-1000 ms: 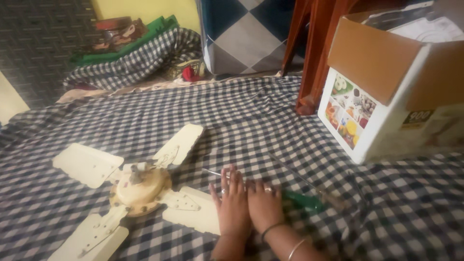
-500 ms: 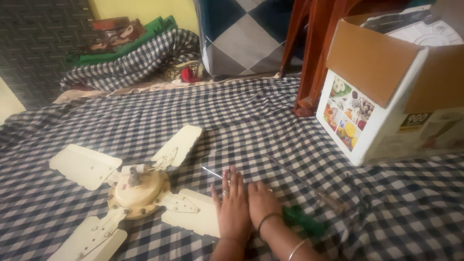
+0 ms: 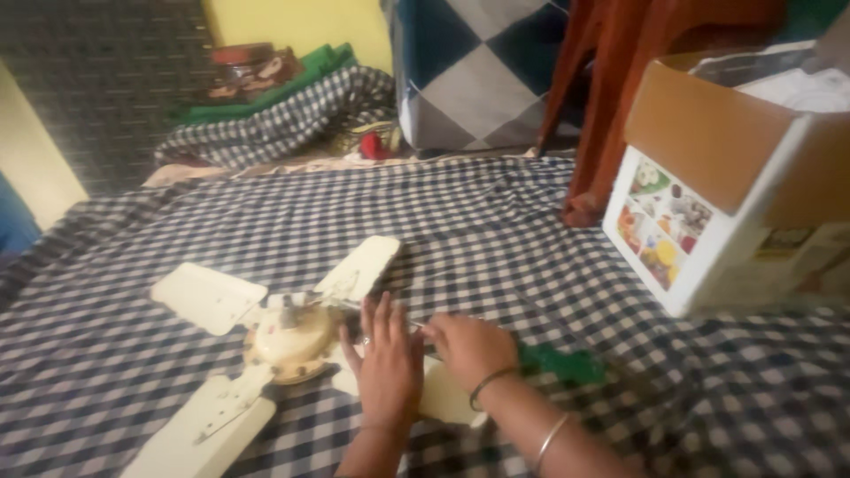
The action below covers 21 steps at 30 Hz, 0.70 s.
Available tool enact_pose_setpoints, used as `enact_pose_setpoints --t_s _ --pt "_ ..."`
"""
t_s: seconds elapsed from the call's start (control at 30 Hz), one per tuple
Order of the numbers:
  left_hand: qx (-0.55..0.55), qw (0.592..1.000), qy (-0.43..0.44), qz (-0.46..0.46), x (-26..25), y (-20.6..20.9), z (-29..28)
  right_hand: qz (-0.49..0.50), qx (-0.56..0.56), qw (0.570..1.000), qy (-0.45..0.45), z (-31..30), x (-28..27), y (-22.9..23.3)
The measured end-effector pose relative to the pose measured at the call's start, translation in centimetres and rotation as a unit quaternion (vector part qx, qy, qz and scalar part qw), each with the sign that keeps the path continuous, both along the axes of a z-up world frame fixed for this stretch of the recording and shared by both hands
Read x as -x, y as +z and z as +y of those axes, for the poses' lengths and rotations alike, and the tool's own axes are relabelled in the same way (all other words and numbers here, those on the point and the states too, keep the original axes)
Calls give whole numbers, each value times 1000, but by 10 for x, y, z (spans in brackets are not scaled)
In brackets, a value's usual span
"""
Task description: The person uses a green screwdriver to loosen and remove screws from the central hub of a ceiling fan. They detach one fan blade and place it on the bed, then continue unscrewing the remaining blades.
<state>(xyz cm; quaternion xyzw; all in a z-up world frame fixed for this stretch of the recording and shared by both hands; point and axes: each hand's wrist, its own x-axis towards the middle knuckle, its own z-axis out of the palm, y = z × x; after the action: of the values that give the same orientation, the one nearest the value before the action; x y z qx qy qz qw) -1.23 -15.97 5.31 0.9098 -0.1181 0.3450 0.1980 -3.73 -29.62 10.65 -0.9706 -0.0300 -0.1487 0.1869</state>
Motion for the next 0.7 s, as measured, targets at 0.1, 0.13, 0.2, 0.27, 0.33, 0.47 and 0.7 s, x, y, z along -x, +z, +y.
enact_pose_setpoints --t_s 0.1,0.13,0.2,0.27,0.33,0.47,0.7 --pt "37 999 21 14 3 -3 28 12 29 999 34 25 -5 11" --pt "42 999 28 16 4 -3 35 2 38 998 45 32 -6 14" --pt "53 998 42 19 6 -5 50 -17 57 996 69 46 -6 18" --pt "47 998 43 -14 5 -5 69 -15 86 993 76 57 -9 25" --pt "44 997 53 -22 6 -5 92 4 117 989 87 68 -11 34" --pt "37 998 59 -4 10 -8 141 82 185 971 129 83 -13 59" --pt "200 974 -99 41 16 -15 189 -66 374 912 153 124 -8 107"
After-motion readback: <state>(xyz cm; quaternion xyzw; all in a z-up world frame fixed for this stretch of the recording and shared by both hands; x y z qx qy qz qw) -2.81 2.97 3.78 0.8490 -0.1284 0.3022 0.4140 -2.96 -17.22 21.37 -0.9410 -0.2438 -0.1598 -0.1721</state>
